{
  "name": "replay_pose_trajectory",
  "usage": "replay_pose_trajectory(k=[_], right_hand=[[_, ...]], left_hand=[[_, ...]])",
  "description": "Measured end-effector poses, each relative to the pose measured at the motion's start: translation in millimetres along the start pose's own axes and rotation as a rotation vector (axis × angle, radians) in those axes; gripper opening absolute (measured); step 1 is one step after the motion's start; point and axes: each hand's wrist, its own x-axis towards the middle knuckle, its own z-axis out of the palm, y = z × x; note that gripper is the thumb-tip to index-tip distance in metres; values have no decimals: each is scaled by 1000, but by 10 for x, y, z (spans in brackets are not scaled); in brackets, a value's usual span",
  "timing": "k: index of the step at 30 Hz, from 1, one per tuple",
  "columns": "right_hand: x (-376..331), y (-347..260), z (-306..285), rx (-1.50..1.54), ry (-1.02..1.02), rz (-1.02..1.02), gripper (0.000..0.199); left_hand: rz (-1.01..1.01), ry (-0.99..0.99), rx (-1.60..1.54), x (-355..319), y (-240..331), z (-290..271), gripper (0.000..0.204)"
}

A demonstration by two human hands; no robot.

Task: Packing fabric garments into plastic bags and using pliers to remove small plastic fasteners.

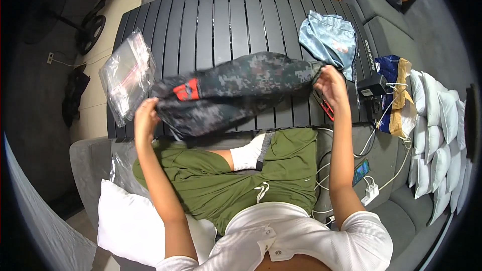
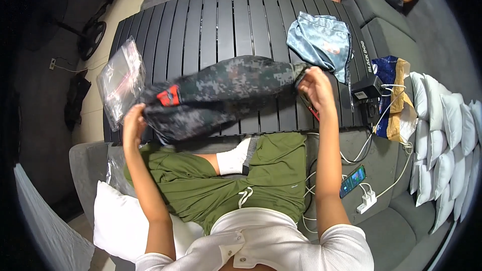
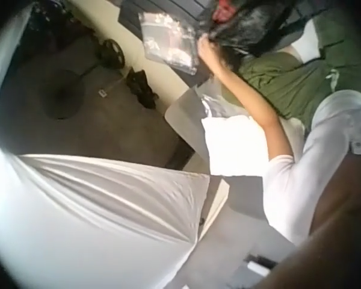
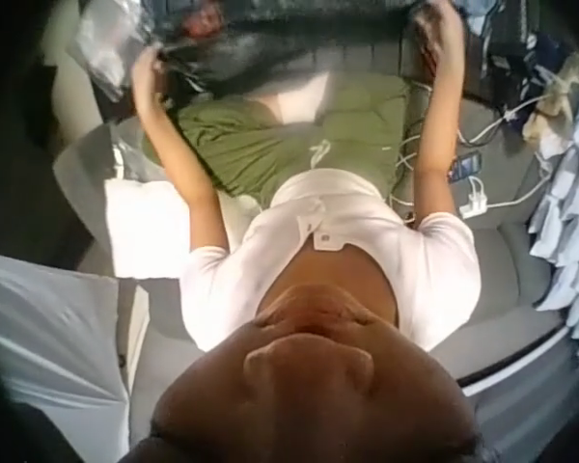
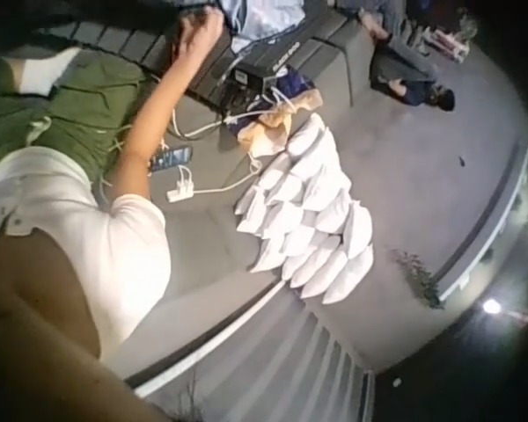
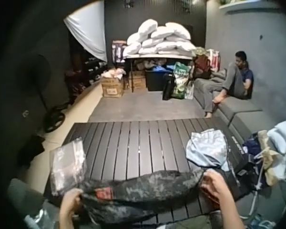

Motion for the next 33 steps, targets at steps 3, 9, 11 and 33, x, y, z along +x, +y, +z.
replay_pose_trajectory(k=[3, 9, 11, 33], right_hand=[[352, 407, -534, -206, -115, 163, 8], [203, 301, -36, -413, -60, 272, 27], [124, 185, 27, -463, -95, 221, 25], [100, -12, -1046, 41, 17, 65, 16]], left_hand=[[-256, -227, 196, 26, -193, 357, 36], [-276, -308, 450, -99, -377, 690, 37], [-262, -342, 343, -96, -481, 699, 32], [-181, -424, -715, 175, -178, 677, 20]])
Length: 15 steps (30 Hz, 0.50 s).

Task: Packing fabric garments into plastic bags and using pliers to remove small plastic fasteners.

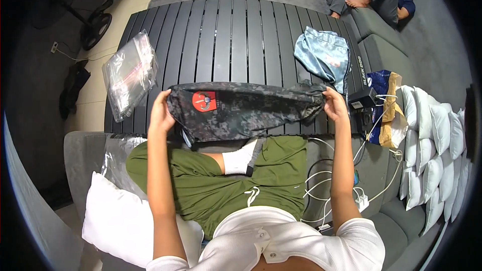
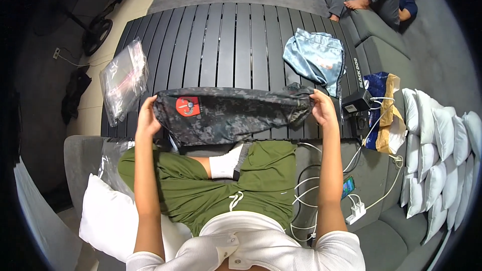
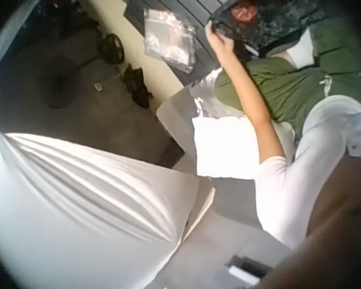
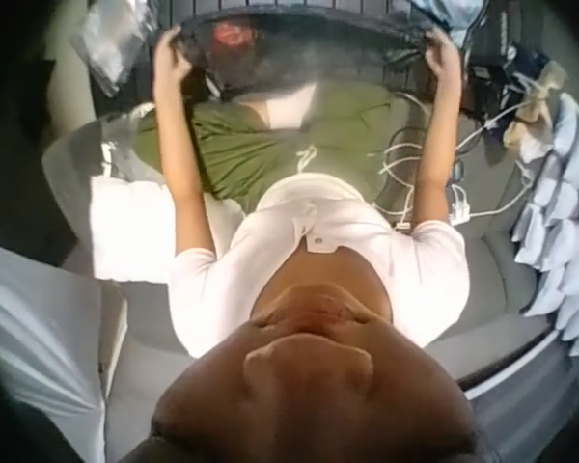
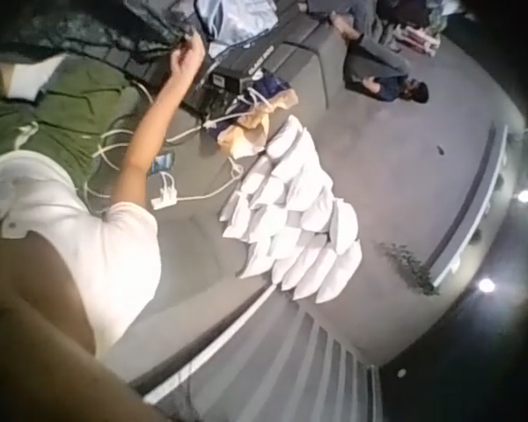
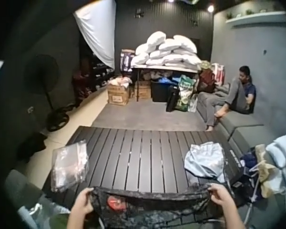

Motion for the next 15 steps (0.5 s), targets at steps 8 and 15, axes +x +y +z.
replay_pose_trajectory(k=[8, 15], right_hand=[[-148, 133, 610, -405, -58, 251, 25], [-351, -374, 958, -96, -44, -156, 21]], left_hand=[[-221, 157, 279, -198, 62, 15, 27], [215, 125, 474, -514, 648, 128, 21]])
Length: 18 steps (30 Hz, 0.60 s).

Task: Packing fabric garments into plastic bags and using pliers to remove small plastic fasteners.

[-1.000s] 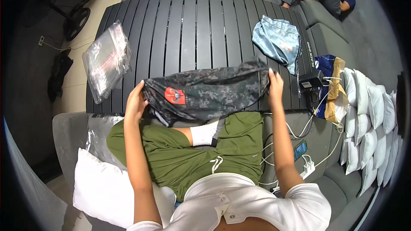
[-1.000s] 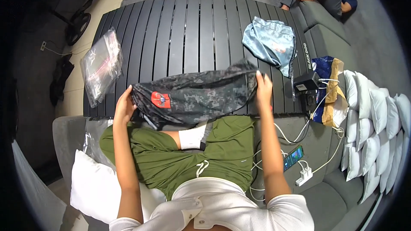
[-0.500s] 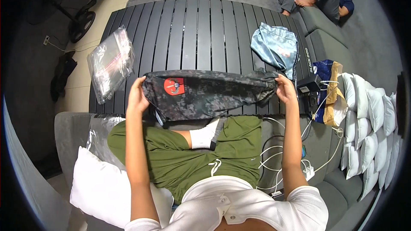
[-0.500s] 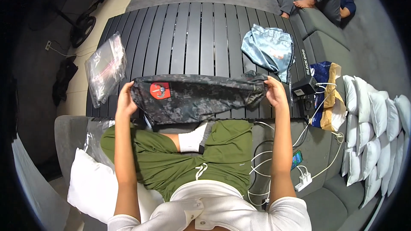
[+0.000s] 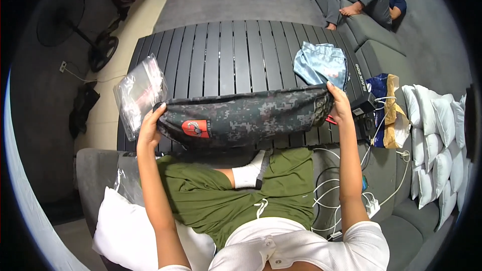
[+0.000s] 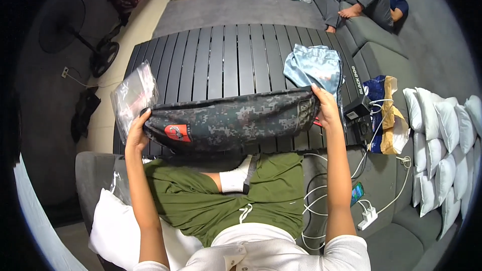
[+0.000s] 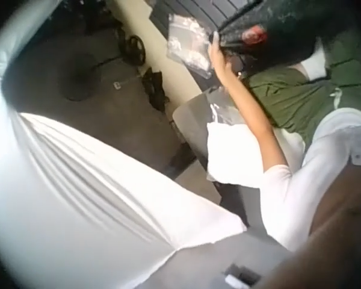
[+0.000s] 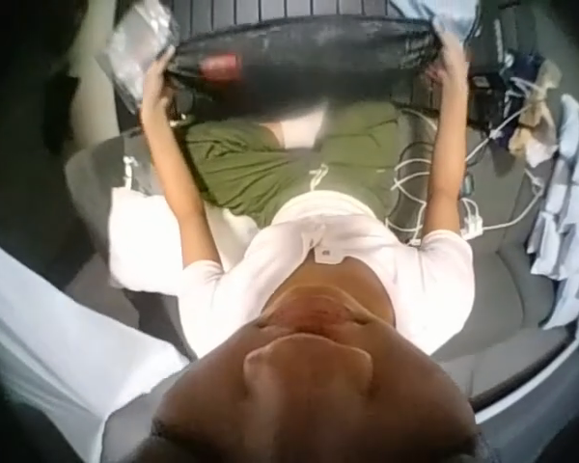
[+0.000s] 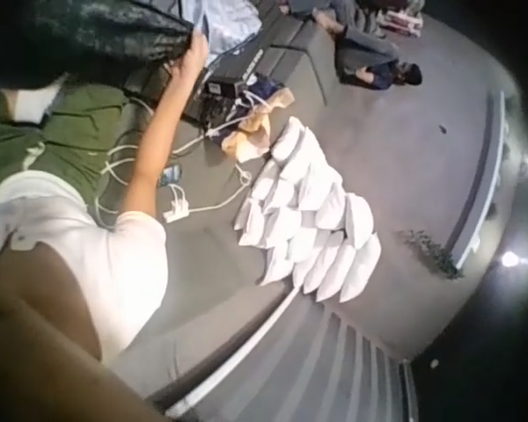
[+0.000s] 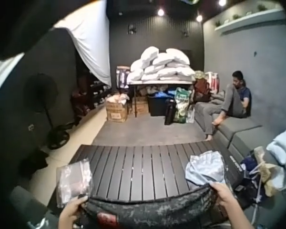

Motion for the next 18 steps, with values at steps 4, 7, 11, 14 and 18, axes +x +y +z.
replay_pose_trajectory(k=[4, 7, 11, 14, 18], right_hand=[[-70, -286, 292, -336, 17, -141, 22], [-92, -429, 429, -188, 58, -104, 22], [-30, -432, 411, -127, 39, -71, 16], [-44, -447, 433, -63, -163, -15, 12], [-13, -434, 461, -119, -225, -60, 15]], left_hand=[[146, -15, -45, -4, 261, -124, 22], [143, 152, 352, -100, 469, -167, 25], [113, 159, 478, -170, 537, -302, 25], [210, -48, 64, -252, 534, -406, 24], [218, -19, 73, -237, 543, -563, 21]])
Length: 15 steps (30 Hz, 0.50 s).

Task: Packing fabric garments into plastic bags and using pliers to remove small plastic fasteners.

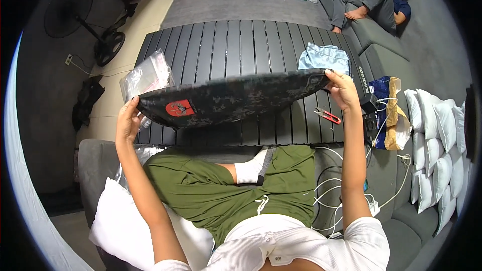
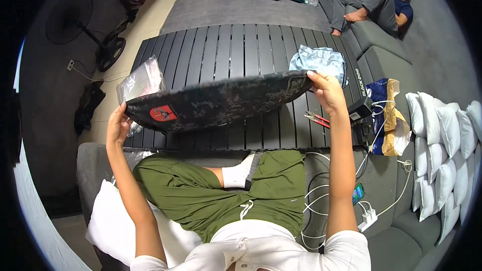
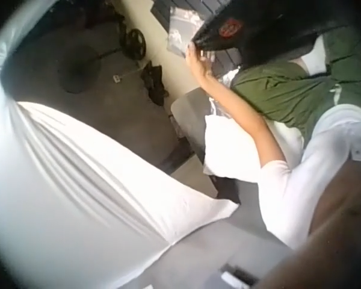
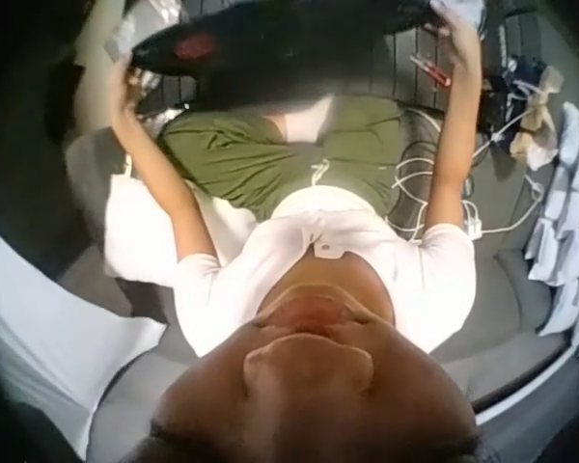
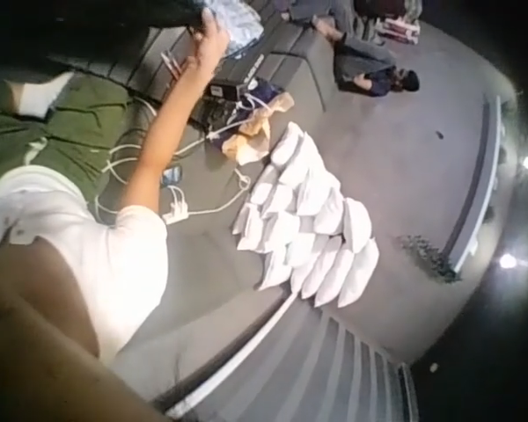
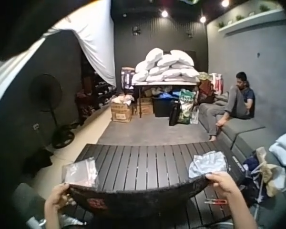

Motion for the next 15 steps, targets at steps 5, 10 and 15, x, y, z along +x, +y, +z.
replay_pose_trajectory(k=[5, 10, 15], right_hand=[[64, 55, -51, -367, 178, -227, 22], [35, 26, 174, 39, 144, -341, 29], [168, 194, 24, 286, 122, -265, 28]], left_hand=[[23, 117, -32, 44, -103, -67, 24], [157, 120, -73, -7, -112, 86, 30], [206, 146, -4, 105, -87, -18, 29]])
